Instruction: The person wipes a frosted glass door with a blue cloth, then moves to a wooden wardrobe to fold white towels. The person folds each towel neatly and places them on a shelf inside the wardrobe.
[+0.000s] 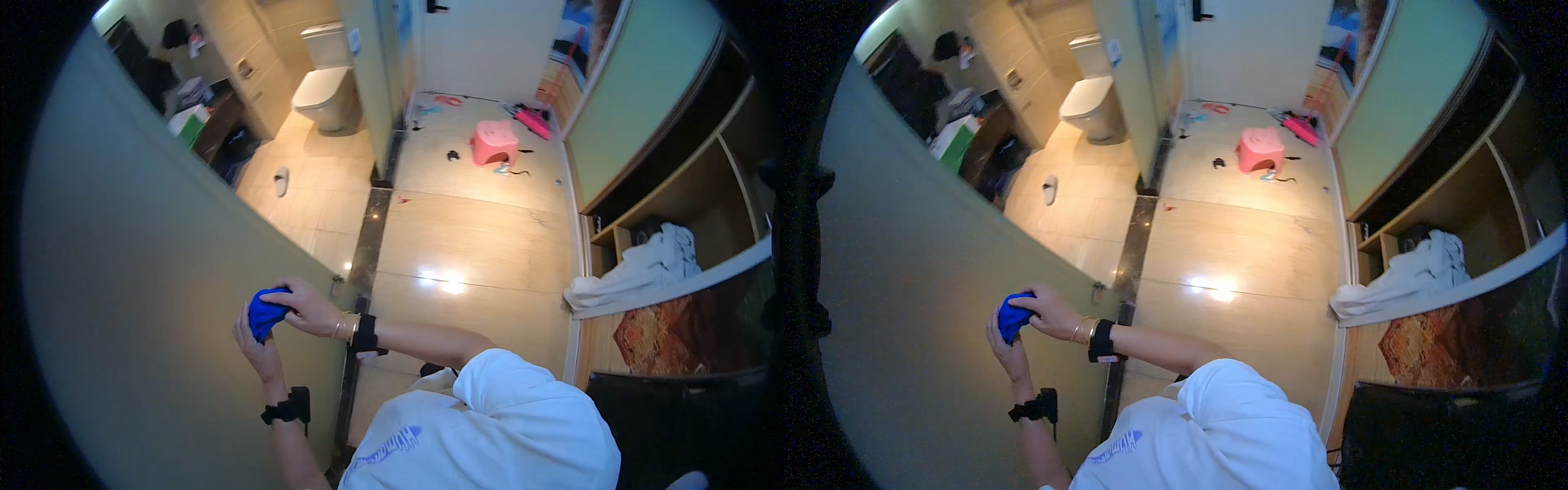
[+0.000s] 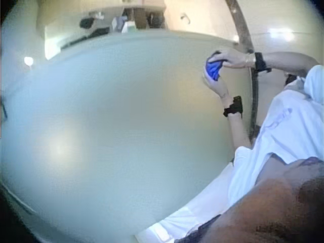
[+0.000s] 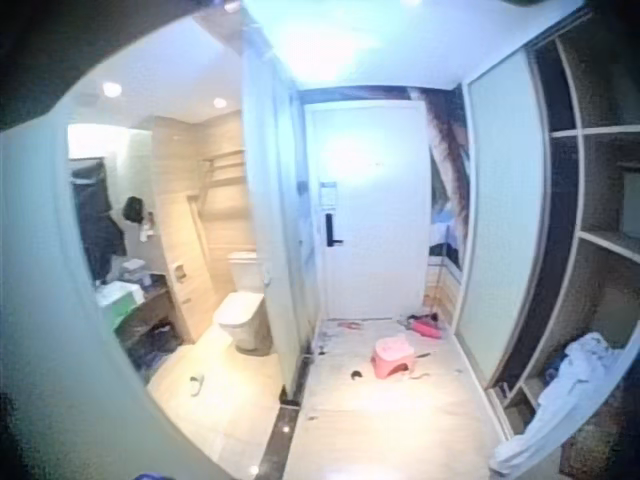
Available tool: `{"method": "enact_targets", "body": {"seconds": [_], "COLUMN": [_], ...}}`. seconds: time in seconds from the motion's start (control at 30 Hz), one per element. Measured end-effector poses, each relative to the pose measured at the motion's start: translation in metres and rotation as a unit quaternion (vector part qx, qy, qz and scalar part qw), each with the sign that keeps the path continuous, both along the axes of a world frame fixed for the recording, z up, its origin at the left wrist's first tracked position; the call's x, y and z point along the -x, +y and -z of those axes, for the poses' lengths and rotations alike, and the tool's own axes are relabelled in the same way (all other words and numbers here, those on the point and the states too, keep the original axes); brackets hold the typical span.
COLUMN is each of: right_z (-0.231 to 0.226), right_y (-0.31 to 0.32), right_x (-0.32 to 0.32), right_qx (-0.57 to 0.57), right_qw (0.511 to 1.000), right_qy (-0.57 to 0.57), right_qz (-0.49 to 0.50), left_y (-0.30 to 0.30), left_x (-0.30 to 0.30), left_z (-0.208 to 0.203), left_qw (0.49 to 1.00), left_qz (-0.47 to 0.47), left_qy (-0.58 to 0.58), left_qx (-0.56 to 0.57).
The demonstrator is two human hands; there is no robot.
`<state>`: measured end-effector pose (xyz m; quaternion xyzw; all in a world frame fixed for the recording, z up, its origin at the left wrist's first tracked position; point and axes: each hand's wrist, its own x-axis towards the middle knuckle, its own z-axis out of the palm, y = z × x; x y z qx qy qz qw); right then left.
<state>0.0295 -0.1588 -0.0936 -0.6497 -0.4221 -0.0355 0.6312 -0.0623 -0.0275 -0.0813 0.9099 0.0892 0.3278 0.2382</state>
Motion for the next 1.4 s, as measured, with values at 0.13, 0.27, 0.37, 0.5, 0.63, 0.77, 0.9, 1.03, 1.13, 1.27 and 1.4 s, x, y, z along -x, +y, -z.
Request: {"method": "enact_targets", "body": {"seconds": [0.13, 0.27, 0.37, 0.5, 0.63, 0.77, 0.9, 1.03, 1.13, 1.27, 1.4], "right_z": [0.013, 0.014, 0.012, -0.001, -0.006, 0.003, 0.018, 0.027, 0.027, 0.027, 0.020], "right_y": [-0.073, -0.115, -0.140, -0.193, -0.231, -0.248, -0.246, -0.244, -0.248, -0.271, -0.319], "right_x": [-0.033, -0.040, -0.023, 0.000, 0.043, 0.086, 0.120, 0.136, 0.142, 0.143, 0.151], "right_qx": [0.039, 0.081, 0.134, 0.178, 0.241, 0.261, 0.287, 0.278, 0.279, 0.298, 0.318], "right_qw": [0.996, 0.971, 0.939, 0.888, 0.835, 0.776, 0.736, 0.720, 0.712, 0.697, 0.675], "right_qy": [0.020, -0.010, -0.010, -0.020, -0.045, -0.016, 0.045, 0.081, 0.081, 0.075, 0.067], "right_qz": [0.082, 0.226, 0.317, 0.424, 0.492, 0.574, 0.611, 0.631, 0.639, 0.648, 0.662], "left_y": [-0.065, -0.094, -0.112, -0.157, -0.193, -0.229, -0.249, -0.258, -0.268, -0.296, -0.351], "left_x": [-0.057, -0.091, -0.094, -0.120, -0.129, -0.113, -0.096, -0.086, -0.084, -0.090, -0.087], "left_z": [0.024, 0.046, 0.047, 0.038, 0.061, 0.040, 0.047, 0.054, 0.049, 0.045, 0.049], "left_qw": [0.983, 0.956, 0.803, 0.589, 0.563, 0.525, 0.514, 0.503, 0.498, 0.477, 0.448], "left_qz": [0.056, 0.161, 0.356, 0.377, 0.422, 0.479, 0.447, 0.431, 0.443, 0.484, 0.515], "left_qy": [0.028, 0.090, 0.187, 0.274, 0.406, 0.490, 0.535, 0.572, 0.575, 0.569, 0.556], "left_qx": [0.175, 0.228, 0.440, 0.660, 0.583, 0.506, 0.500, 0.485, 0.475, 0.462, 0.474]}}
